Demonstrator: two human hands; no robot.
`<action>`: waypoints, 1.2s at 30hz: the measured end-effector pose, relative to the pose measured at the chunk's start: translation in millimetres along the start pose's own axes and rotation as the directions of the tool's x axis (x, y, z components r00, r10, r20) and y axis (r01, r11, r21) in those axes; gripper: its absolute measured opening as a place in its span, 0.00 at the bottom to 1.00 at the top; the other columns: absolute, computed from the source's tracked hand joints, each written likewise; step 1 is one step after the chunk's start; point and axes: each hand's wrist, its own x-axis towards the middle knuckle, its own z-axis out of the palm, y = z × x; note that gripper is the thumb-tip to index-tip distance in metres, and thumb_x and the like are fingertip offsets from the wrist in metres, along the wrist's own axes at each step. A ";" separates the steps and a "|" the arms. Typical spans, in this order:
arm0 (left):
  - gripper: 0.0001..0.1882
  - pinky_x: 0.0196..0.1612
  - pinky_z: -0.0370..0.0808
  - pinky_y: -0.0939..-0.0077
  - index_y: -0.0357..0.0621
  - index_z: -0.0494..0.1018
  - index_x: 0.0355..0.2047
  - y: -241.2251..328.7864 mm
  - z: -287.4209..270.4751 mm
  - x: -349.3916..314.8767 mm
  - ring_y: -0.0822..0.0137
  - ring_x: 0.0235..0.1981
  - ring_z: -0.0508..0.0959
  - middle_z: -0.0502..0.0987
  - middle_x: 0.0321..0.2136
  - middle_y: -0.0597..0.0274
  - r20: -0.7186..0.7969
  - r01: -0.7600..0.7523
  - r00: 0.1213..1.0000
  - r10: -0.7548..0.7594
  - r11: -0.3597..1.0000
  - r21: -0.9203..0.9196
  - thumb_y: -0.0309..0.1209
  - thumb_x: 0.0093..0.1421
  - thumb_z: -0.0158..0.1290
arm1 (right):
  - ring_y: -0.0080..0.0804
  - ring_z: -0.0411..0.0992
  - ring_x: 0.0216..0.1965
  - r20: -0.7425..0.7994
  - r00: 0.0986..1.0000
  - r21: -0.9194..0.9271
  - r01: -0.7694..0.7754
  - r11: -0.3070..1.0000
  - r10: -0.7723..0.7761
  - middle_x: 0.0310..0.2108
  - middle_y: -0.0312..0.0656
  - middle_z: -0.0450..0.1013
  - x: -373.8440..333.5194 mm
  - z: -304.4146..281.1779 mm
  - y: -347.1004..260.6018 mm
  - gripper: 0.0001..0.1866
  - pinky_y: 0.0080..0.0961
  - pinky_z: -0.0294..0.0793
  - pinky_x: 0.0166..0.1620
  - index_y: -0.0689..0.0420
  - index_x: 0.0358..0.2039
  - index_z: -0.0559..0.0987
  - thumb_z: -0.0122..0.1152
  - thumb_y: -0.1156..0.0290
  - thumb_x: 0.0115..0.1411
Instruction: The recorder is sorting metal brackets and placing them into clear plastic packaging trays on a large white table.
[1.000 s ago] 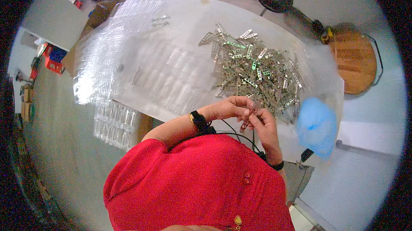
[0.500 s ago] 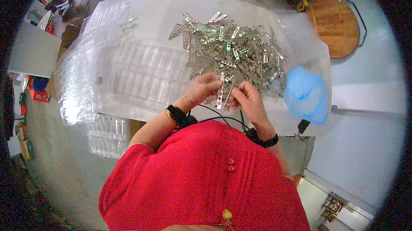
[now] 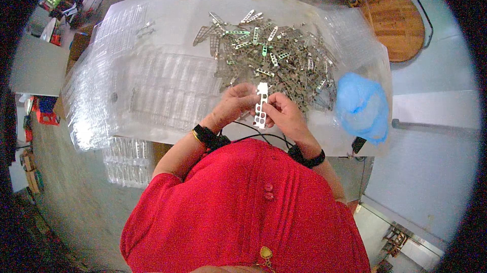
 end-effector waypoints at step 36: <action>0.07 0.26 0.65 0.83 0.50 0.70 0.36 -5.4 7.9 -17.8 0.80 0.26 0.69 0.73 0.27 0.74 0.183 -0.035 0.983 -0.006 0.974 0.224 0.36 0.69 0.53 | 0.49 0.78 0.40 -0.140 0.987 -0.636 -0.025 0.772 -0.083 0.37 0.52 0.78 -17.1 13.2 -2.6 0.16 0.41 0.75 0.41 0.60 0.44 0.75 0.57 0.61 0.64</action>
